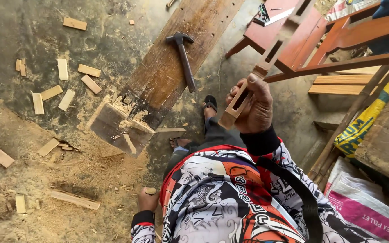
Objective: Using a hammer and chisel to carve out mortise slots in a piece of wood.
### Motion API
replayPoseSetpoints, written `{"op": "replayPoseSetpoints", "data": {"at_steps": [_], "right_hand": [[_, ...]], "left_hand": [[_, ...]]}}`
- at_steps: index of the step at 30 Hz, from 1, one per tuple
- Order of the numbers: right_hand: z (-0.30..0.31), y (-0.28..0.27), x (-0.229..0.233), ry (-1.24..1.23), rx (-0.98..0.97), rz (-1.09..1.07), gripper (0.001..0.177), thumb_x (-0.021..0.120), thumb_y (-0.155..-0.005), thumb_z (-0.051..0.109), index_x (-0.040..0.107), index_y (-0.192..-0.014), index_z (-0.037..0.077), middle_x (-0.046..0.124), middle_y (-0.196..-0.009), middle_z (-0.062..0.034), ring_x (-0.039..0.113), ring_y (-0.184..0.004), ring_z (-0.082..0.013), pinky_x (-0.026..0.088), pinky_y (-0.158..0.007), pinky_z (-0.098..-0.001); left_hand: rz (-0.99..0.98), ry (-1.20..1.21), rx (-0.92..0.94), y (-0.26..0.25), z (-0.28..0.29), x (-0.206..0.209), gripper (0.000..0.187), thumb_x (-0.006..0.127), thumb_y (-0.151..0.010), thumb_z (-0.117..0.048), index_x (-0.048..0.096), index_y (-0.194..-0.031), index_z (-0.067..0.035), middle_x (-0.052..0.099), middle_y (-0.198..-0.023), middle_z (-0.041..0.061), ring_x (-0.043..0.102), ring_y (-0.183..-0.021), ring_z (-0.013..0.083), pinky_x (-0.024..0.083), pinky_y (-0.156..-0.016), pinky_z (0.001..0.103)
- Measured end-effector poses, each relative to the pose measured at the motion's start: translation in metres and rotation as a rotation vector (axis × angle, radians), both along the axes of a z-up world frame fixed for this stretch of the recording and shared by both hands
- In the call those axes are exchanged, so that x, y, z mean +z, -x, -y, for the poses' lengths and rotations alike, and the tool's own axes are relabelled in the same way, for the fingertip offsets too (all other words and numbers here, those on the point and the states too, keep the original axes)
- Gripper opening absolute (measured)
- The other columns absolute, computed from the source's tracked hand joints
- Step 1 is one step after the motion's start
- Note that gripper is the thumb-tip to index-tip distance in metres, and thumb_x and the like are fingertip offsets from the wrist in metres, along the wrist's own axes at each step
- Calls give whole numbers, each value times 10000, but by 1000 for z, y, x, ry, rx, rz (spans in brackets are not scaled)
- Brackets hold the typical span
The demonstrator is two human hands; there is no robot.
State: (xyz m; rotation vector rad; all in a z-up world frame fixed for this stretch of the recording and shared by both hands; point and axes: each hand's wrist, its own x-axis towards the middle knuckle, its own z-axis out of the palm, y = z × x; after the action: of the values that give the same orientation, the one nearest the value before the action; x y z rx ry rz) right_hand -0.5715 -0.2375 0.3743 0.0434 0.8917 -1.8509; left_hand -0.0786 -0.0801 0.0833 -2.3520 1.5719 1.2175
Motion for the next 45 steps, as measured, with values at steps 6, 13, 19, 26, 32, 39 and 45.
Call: {"op": "replayPoseSetpoints", "data": {"at_steps": [6,13,19,26,32,39,45], "right_hand": [[-2,-5,20,122,-87,-208,342,758,-968,174,509,-1194,109,650,-996,-72,671,-850,-201,565,-756,-423],[-2,-5,22,173,-182,-333,363,763,-975,124,482,-1204,113,637,-1036,-79,660,-871,-204,568,-777,-422],[-3,-6,24,244,-242,-502,359,778,-1010,110,498,-1229,68,623,-1063,-104,655,-853,-215,575,-760,-410],[8,7,33,236,-29,-176,495,699,-975,318,499,-1340,50,676,-1156,-195,698,-1016,-276,604,-947,-419],[22,-2,13,-58,254,127,507,690,-989,426,557,-1278,30,705,-1012,-199,713,-864,-312,590,-808,-462],[27,-58,-5,-291,546,436,441,738,-916,468,626,-1149,111,729,-952,-150,733,-875,-265,604,-832,-453],[21,-89,-27,-383,740,500,449,731,-914,505,665,-1054,83,753,-910,-126,755,-803,-249,634,-799,-429]], "left_hand": [[-23,-77,2,6,19,17,331,862,-653,-242,719,-858,-25,778,-829,167,767,-791,325,588,-746,435],[-12,-89,-33,1,14,4,340,858,-651,-236,714,-875,-25,773,-846,172,764,-813,330,591,-757,439],[30,-123,-50,7,21,14,335,857,-668,-245,724,-894,-36,775,-867,175,762,-841,333,590,-779,442],[-9,-134,-8,16,34,36,341,865,-642,-237,713,-864,-27,774,-843,165,765,-808,332,593,-759,445],[53,7,-84,46,62,92,375,879,-685,-292,685,-877,-35,748,-834,176,730,-811,367,562,-716,471],[-108,567,-236,119,131,257,457,917,-736,-357,657,-979,-72,697,-852,137,688,-772,328,539,-674,442],[-454,915,-480,169,168,376,630,902,-799,-284,606,-1308,-60,673,-1185,134,686,-937,276,573,-804,376]]}}
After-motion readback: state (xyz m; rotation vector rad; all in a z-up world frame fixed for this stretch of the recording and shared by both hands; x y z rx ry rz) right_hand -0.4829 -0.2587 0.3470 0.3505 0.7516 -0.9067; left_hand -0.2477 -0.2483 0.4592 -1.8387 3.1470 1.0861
